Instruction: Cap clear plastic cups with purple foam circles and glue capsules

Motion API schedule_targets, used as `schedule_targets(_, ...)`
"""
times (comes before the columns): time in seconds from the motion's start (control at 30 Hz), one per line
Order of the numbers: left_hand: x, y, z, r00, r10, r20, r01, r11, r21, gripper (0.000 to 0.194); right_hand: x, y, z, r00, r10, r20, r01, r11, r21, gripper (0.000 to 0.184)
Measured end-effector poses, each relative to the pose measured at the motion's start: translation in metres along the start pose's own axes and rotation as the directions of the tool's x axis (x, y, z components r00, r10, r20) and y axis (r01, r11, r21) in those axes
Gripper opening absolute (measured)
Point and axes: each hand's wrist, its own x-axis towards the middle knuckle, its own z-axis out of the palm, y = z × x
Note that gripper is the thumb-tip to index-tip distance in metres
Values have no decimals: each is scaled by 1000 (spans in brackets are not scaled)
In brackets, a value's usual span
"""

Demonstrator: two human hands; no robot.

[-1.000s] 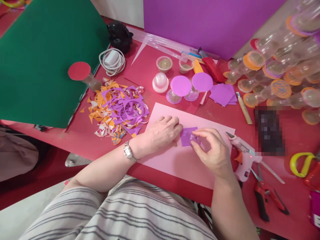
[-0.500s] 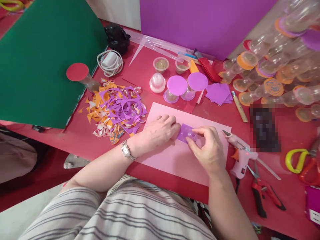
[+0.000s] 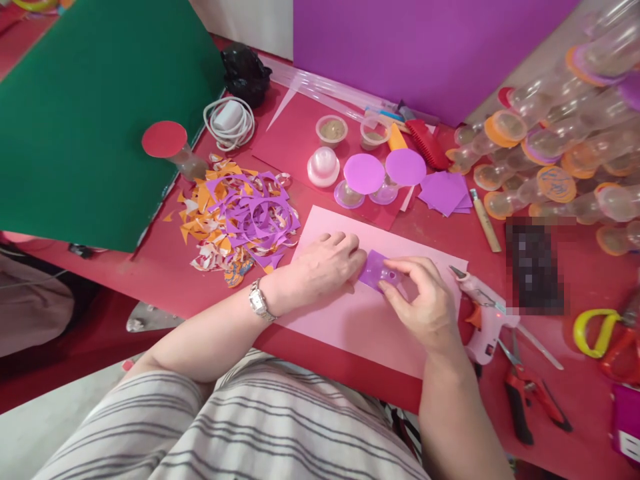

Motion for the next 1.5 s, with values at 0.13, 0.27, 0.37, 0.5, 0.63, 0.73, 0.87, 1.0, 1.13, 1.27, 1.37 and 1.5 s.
schedule_targets(0.13,0,0,-1,1000,-6,25,6,1000,-13,50,0,-2,3,999,29,-33,-30,999,-18,12)
schedule_targets(0.27,0,-1,-4,999,-2,34,3,1000,-28,51,-2,-2,7,998,27,-64,-29,999,-37,14)
schedule_targets(0.37,-1,-1,-6,1000,1,26,0,1000,-31,48,-3,-1,7,998,18,-53,-19,1000,-22,25)
schedule_targets(0.5,-1,0,-7,999,3,40,-1,999,-34,46,-2,-3,4,998,0,-55,1,1000,16,33)
schedule_targets(0.63,-1,1,-5,1000,2,32,-1,1000,-16,47,0,-3,1,999,-15,-37,15,1000,4,21)
schedule_targets(0.73,-1,2,-4,1000,3,14,-2,1000,-14,47,0,-1,0,1000,3,-11,-3,1000,5,16)
schedule_targets(0.87,-1,1,-2,1000,-4,19,5,1000,-27,50,0,-2,1,999,33,-5,-33,999,16,13)
schedule_targets(1.0,-1,0,-2,1000,-4,12,4,999,-31,47,-1,-5,3,998,50,-32,-51,999,-13,11)
schedule_targets(1.13,-1,-1,-2,1000,-4,14,5,1000,-31,47,-2,-6,6,996,50,-70,-53,997,-49,12)
schedule_targets(1.27,0,-1,-3,1000,-4,29,5,999,-37,48,-3,-4,6,997,50,-66,-53,998,-42,19)
schedule_targets(1.37,-1,0,-5,999,-9,41,11,999,-46,47,-2,-4,4,997,32,-75,-35,999,-34,24)
schedule_targets(1.5,-2,2,-9,1000,-1,27,1,1000,-30,41,0,-5,1,998,-5,-58,4,1000,-23,20)
